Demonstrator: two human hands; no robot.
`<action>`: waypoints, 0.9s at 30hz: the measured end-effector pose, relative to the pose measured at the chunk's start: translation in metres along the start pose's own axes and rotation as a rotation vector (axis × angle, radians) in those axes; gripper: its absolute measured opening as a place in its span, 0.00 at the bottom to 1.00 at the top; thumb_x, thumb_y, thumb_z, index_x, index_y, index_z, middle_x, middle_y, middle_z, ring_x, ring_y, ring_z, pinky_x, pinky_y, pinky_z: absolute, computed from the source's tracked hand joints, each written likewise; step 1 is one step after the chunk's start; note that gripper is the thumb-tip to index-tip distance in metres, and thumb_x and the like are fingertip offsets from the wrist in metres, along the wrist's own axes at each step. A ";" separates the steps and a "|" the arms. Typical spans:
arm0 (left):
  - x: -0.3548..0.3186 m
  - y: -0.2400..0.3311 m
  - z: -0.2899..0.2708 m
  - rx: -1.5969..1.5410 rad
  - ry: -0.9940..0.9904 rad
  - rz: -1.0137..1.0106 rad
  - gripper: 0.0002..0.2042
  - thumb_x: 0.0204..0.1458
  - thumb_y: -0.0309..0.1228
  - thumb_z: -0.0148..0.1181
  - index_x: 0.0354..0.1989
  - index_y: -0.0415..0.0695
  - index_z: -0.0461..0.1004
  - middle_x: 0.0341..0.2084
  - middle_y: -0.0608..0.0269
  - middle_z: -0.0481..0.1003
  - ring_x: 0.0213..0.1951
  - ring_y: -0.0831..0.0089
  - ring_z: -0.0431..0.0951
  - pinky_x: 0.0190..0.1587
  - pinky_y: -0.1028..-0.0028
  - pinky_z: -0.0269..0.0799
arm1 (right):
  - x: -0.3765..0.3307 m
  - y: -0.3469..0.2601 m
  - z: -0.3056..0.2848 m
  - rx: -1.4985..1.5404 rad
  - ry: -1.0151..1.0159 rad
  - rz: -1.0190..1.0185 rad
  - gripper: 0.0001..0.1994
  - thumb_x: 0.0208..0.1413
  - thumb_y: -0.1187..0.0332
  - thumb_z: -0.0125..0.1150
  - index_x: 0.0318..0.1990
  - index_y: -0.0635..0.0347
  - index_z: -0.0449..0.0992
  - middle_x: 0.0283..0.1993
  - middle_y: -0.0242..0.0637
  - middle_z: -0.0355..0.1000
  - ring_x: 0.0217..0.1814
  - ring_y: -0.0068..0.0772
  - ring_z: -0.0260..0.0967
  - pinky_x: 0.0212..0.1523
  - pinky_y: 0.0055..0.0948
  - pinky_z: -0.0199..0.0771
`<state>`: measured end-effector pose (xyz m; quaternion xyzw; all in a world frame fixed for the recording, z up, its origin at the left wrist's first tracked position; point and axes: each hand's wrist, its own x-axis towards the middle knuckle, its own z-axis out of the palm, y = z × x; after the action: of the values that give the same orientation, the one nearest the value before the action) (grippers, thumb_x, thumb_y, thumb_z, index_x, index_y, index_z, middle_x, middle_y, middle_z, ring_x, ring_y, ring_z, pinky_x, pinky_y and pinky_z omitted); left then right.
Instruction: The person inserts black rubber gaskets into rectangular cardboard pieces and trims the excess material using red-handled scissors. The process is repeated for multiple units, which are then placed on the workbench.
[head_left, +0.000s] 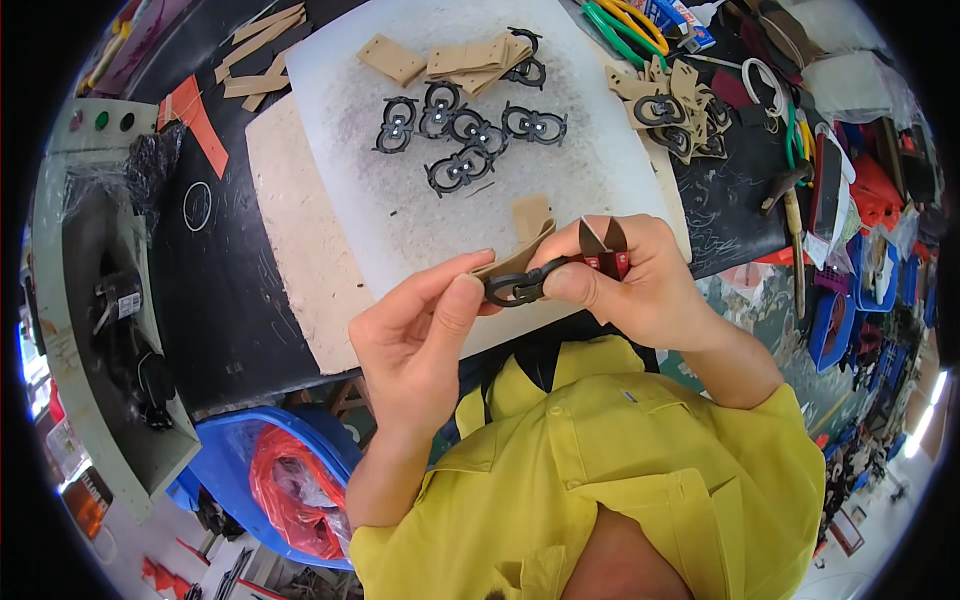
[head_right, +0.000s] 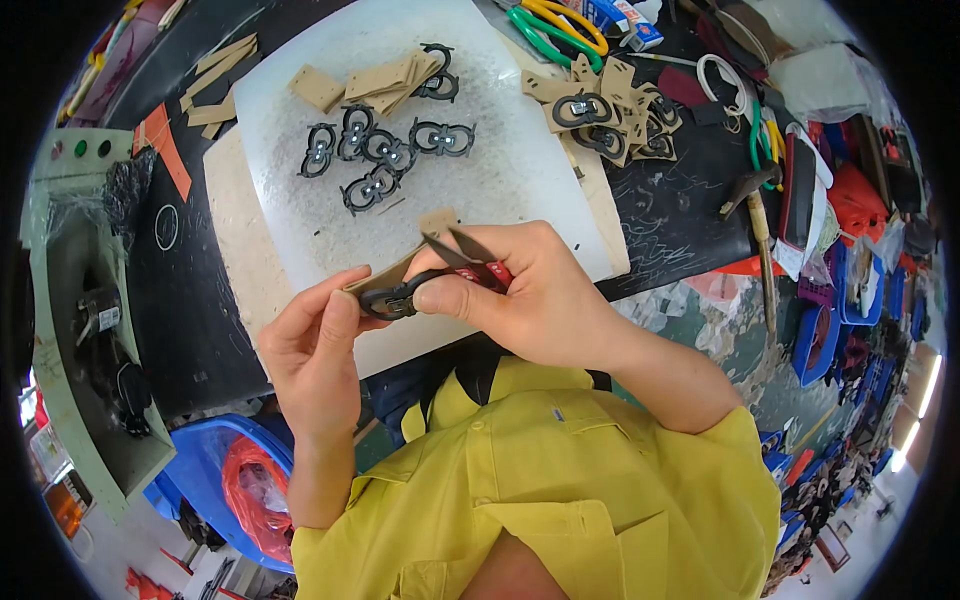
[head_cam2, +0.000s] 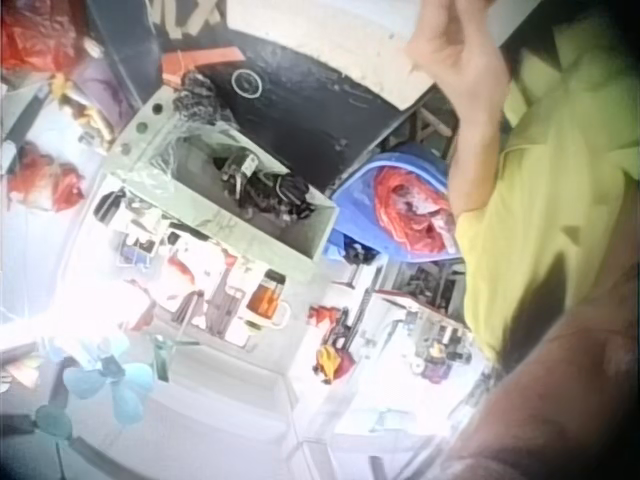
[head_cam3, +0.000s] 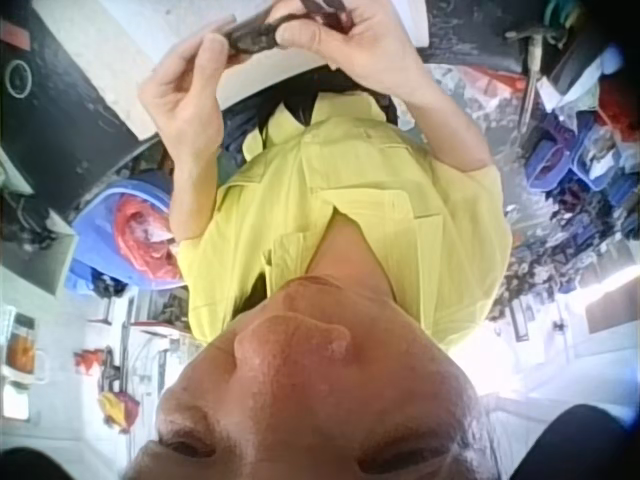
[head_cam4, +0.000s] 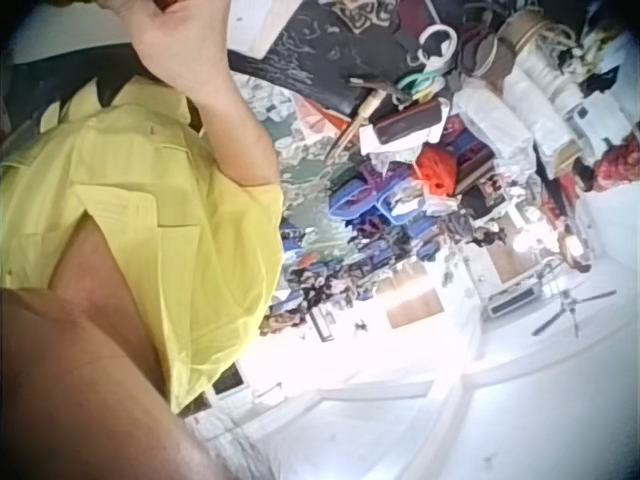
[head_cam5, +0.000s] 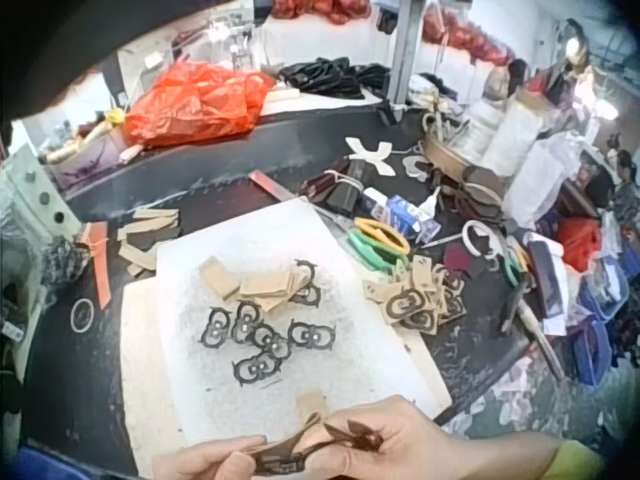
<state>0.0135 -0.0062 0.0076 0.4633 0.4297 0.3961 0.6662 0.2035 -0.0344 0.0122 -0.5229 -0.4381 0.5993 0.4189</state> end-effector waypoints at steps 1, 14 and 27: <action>-0.001 0.002 -0.001 0.028 0.004 0.033 0.10 0.52 0.20 0.55 0.43 0.31 0.73 0.34 0.55 0.76 0.34 0.75 0.75 0.40 0.77 0.72 | 0.001 -0.002 0.001 0.010 0.005 0.037 0.04 0.50 0.76 0.59 0.34 0.61 0.76 0.21 0.23 0.66 0.21 0.11 0.54 0.20 0.16 0.52; -0.005 -0.010 0.004 -0.037 -0.161 -0.039 0.15 0.49 0.22 0.58 0.46 0.32 0.71 0.40 0.54 0.75 0.43 0.71 0.75 0.48 0.73 0.68 | -0.021 0.008 0.008 -0.231 0.019 -0.135 0.21 0.43 0.75 0.68 0.44 0.59 0.66 0.24 0.29 0.70 0.21 0.15 0.66 0.22 0.14 0.63; -0.013 -0.014 0.013 -0.021 0.006 -0.035 0.08 0.54 0.23 0.54 0.39 0.32 0.74 0.31 0.62 0.77 0.32 0.82 0.74 0.52 0.71 0.65 | -0.019 0.006 0.011 -0.468 0.187 -0.303 0.10 0.39 0.72 0.71 0.29 0.63 0.75 0.21 0.34 0.70 0.19 0.20 0.61 0.19 0.19 0.61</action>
<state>0.0236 -0.0261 -0.0007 0.4475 0.4356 0.3904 0.6765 0.1943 -0.0554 0.0117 -0.5870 -0.5970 0.3617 0.4101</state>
